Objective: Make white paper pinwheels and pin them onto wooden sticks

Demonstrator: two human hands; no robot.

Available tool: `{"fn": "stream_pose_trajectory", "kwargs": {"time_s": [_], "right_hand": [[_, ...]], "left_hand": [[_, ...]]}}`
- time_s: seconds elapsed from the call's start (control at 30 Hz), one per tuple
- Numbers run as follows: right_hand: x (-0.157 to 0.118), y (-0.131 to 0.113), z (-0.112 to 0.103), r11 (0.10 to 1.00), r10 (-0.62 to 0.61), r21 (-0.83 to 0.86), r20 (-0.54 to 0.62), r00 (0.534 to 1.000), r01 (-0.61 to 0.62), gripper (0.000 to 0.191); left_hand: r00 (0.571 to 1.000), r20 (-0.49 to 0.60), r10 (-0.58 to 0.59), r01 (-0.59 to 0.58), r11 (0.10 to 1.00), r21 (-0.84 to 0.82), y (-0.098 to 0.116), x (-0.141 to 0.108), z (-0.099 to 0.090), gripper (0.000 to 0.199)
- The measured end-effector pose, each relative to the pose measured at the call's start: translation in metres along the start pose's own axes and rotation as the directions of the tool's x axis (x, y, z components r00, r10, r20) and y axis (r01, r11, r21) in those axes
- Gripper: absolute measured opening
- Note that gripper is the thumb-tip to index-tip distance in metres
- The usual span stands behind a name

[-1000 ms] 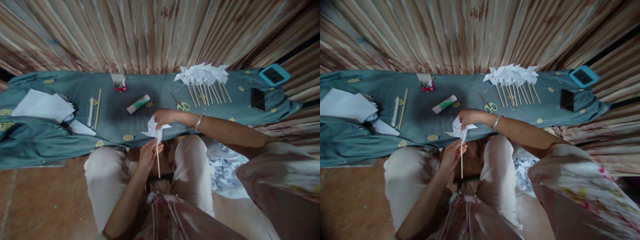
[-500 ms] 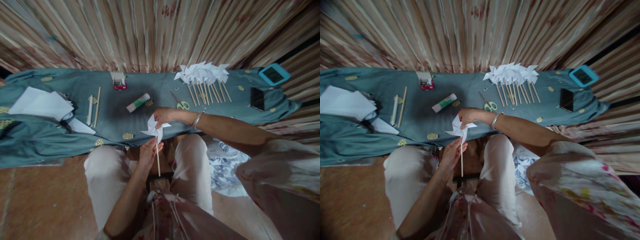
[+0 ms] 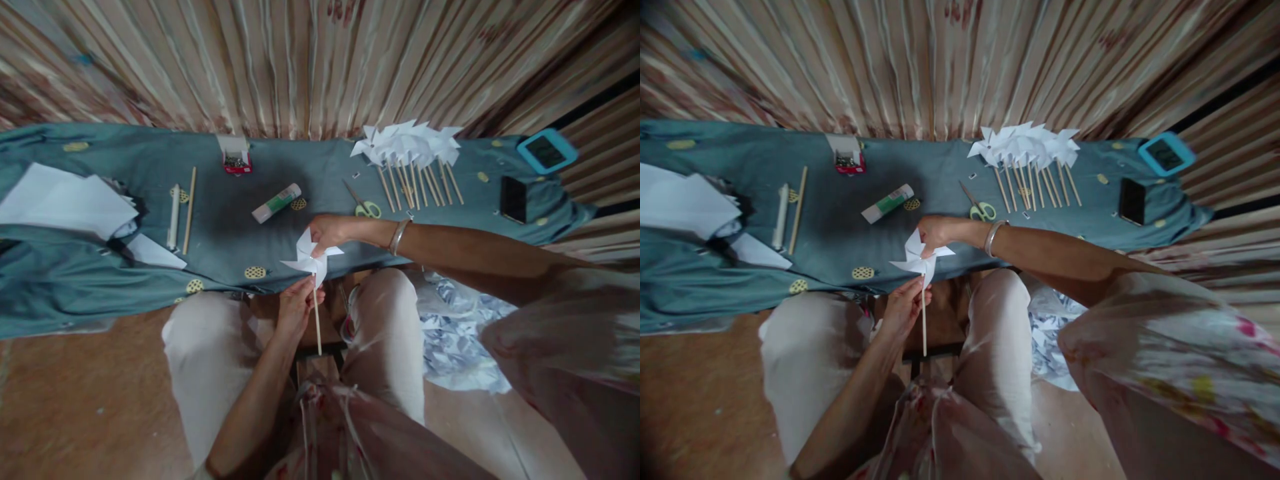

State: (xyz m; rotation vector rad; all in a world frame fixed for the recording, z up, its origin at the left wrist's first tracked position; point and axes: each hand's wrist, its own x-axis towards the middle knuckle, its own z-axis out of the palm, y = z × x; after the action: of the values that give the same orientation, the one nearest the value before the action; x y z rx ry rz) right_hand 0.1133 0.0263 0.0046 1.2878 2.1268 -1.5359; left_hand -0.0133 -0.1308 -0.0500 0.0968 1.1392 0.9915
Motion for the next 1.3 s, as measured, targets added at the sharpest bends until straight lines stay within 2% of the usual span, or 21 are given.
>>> {"fn": "stream_pose_trajectory", "kwargs": {"time_s": [0.27,0.4,0.73,0.83,1.0,1.2,1.3], "right_hand": [[-0.001,-0.001,0.002,1.000,0.006,-0.019,-0.004,1.000,-0.006,0.020],[-0.002,-0.005,0.003,0.995,0.054,-0.078,-0.023,0.998,-0.055,0.017],[-0.002,-0.008,0.003,0.994,0.069,-0.088,-0.033,0.997,-0.072,0.015],[-0.003,-0.011,0.002,0.990,0.062,-0.123,-0.024,0.998,-0.065,0.011],[-0.005,-0.020,0.000,0.968,0.130,-0.208,-0.055,0.990,-0.139,0.013],[-0.007,-0.030,-0.001,0.960,0.154,-0.235,-0.019,0.988,-0.154,0.013],[-0.007,-0.035,-0.002,0.945,0.175,-0.277,-0.014,0.984,-0.172,0.012]], "left_hand": [[0.999,0.046,0.021,-0.022,1.000,0.011,-0.002,0.004,-0.002,0.035],[0.998,0.058,0.012,-0.012,1.000,-0.001,-0.004,0.005,-0.002,0.033],[0.999,0.009,-0.045,0.045,0.996,-0.074,-0.010,0.005,0.003,0.026],[0.999,0.008,-0.036,0.037,0.998,-0.054,-0.008,0.005,0.002,0.026],[0.999,0.046,0.015,-0.017,1.000,0.027,-0.001,0.005,-0.003,0.030],[0.991,0.126,0.053,-0.065,0.994,0.091,0.010,0.005,-0.010,0.031],[0.990,0.129,0.057,-0.072,0.991,0.117,0.014,0.006,-0.012,0.031]]}}
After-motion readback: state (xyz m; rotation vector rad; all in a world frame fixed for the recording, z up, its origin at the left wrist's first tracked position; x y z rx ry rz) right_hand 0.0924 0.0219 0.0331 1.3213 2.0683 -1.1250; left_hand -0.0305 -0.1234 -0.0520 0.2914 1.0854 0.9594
